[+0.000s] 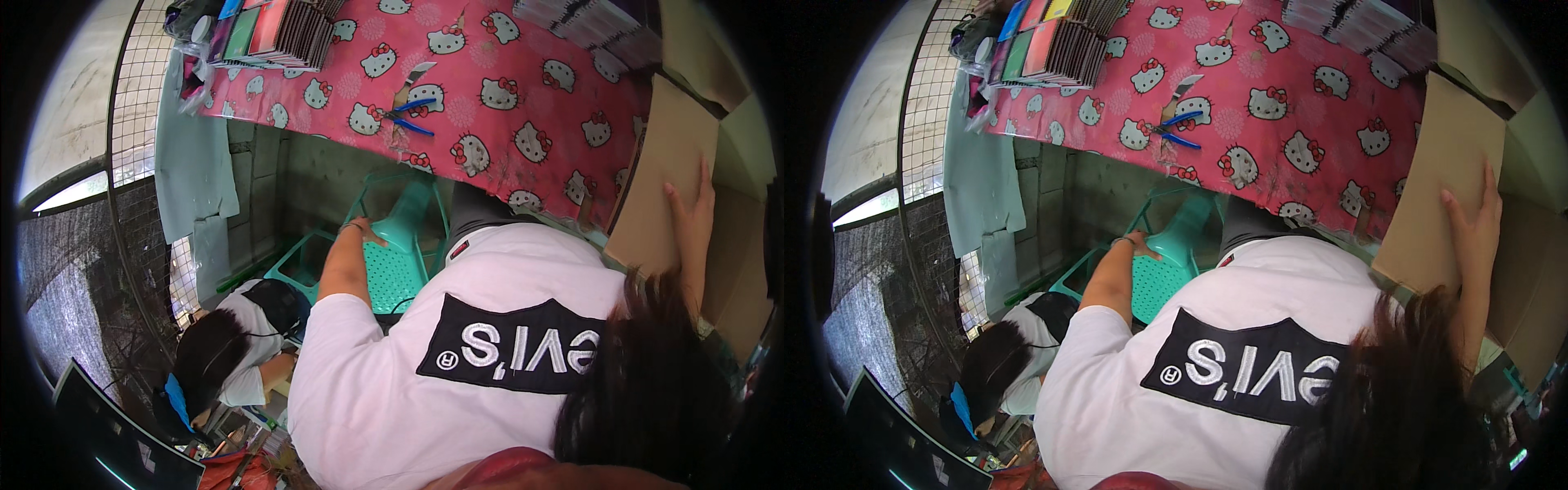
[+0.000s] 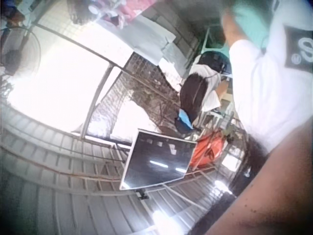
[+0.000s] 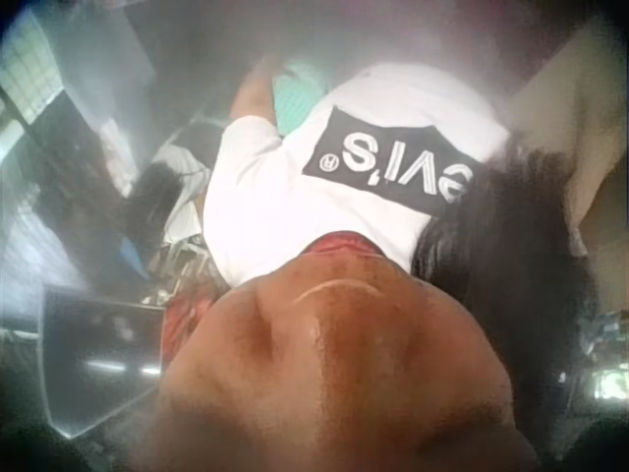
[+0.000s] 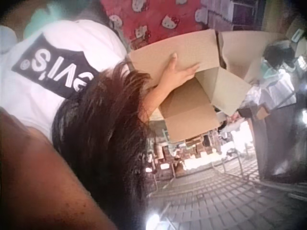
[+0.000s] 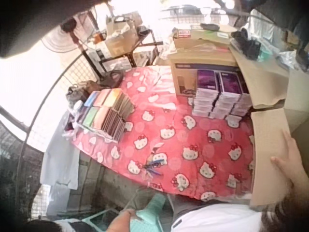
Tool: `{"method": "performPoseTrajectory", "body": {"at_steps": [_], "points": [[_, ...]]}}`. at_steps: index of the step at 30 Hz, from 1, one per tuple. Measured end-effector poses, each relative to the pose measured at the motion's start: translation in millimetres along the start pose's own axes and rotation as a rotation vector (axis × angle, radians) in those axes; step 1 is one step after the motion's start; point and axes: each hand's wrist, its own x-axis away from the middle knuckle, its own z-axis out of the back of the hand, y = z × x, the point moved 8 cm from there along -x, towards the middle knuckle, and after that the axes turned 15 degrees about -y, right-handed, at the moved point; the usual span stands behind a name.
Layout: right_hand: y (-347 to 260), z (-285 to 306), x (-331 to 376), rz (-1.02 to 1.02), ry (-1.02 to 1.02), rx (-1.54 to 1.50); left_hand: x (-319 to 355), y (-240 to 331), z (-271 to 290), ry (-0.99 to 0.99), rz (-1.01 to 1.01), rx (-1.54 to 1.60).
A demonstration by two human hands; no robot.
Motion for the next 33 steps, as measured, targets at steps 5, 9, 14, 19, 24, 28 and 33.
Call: {"method": "performPoseTrajectory", "body": {"at_steps": [5,9,14,19,24,28,33], "points": [[4,5,2,-0.007,-0.011,0.018,-25,-132,62,0.465,0.212,0.356],[1,13,12,-0.046,-0.007,-0.122,-42,-111,71,0.378,-0.027,-0.234],[-3,15,16,-0.002,-0.033,-0.219,-29,33,34,0.42,-0.303,0.48],[15,17,21,-0.075,-0.028,-0.22,82,224,-17,0.45,-0.786,0.275],[20,18,21,-0.116,-0.064,-0.238,92,197,-29,0.565,-0.753,0.48],[12,22,17,-0.091,-0.09,-0.248,43,104,-37,0.49,-0.569,0.538],[20,11,22,-0.124,-0.074,-0.235,97,101,7,0.512,-0.46,0.597]]}}
